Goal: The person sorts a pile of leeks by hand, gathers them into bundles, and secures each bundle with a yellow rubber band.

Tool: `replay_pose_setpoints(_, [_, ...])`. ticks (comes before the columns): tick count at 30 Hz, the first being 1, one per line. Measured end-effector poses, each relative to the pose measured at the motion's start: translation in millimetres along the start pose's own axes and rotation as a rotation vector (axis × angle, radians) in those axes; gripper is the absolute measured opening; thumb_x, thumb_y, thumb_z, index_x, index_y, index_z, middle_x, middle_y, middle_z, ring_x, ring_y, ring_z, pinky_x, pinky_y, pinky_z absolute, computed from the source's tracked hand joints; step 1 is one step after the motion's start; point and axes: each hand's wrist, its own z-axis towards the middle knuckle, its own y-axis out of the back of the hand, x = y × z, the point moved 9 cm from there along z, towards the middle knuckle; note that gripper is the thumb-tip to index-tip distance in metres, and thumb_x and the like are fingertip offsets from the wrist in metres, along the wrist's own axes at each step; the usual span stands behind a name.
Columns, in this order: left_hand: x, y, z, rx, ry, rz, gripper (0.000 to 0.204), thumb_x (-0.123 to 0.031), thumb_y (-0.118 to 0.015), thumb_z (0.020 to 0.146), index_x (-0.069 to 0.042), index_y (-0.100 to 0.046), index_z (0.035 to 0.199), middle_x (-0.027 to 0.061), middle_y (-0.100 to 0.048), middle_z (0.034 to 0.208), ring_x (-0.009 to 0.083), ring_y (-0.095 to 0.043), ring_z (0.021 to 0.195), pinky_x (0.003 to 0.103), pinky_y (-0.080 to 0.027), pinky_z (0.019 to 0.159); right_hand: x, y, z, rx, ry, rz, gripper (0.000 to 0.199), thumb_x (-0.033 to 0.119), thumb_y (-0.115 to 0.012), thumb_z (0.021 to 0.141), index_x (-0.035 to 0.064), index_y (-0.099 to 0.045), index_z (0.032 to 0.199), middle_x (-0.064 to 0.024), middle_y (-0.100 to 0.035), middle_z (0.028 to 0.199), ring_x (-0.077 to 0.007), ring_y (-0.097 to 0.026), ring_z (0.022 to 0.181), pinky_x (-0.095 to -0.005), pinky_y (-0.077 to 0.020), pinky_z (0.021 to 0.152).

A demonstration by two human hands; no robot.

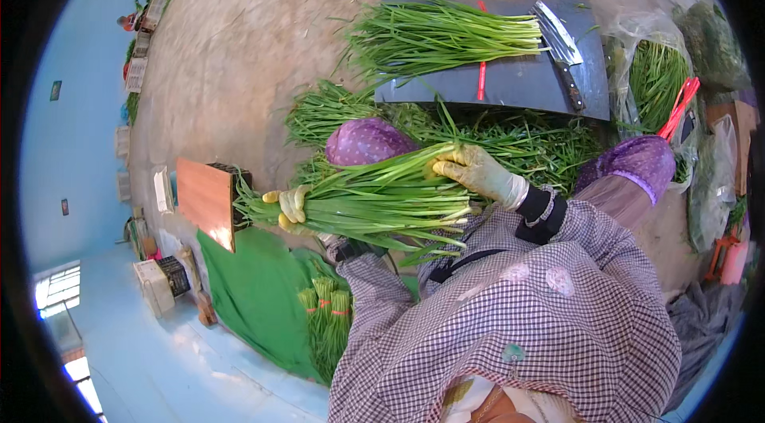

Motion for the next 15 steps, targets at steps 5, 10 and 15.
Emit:
replay_pose_setpoints(5, [-4,-2,-2,-0.056,-0.065,-0.027,0.044,-0.002,-0.059,0.094,0.005,-0.052,0.137,-0.004,-0.048,0.074,0.0081,-0.048,0.065,0.027,-0.046,0.077,-4,31,-23,-0.269,0.375,-0.458,0.027,0.031,-0.057,0.101,0.0073,-0.071,0.101,-0.0129,-0.069,0.097,-0.0335,-0.065,0.091,-0.0439,-0.0535,0.084])
replay_pose_setpoints(10, [-8,-2,-5,-0.016,-0.081,-0.052,0.045,-0.003,-0.059,0.095,0.005,-0.051,0.139,-0.0036,-0.049,0.073,0.0082,-0.049,0.066,0.027,-0.047,0.078,-69,99,-63,-0.07,-0.212,-0.895,0.043,0.046,-0.059,0.1,0.0098,-0.069,0.12,-0.0158,-0.071,0.113,-0.0354,-0.068,0.102,-0.0455,-0.0536,0.091])
replay_pose_setpoints(15, [3,-3,1,0.049,-0.102,-0.091,0.044,-0.004,-0.057,0.096,0.005,-0.051,0.139,-0.0036,-0.049,0.072,0.0088,-0.051,0.065,0.027,-0.049,0.078,-33,33,-47,0.219,-0.035,-0.092,0.063,0.052,-0.062,0.099,0.007,-0.06,0.143,-0.0178,-0.065,0.138,-0.0322,-0.062,0.125,-0.0408,-0.0475,0.107])
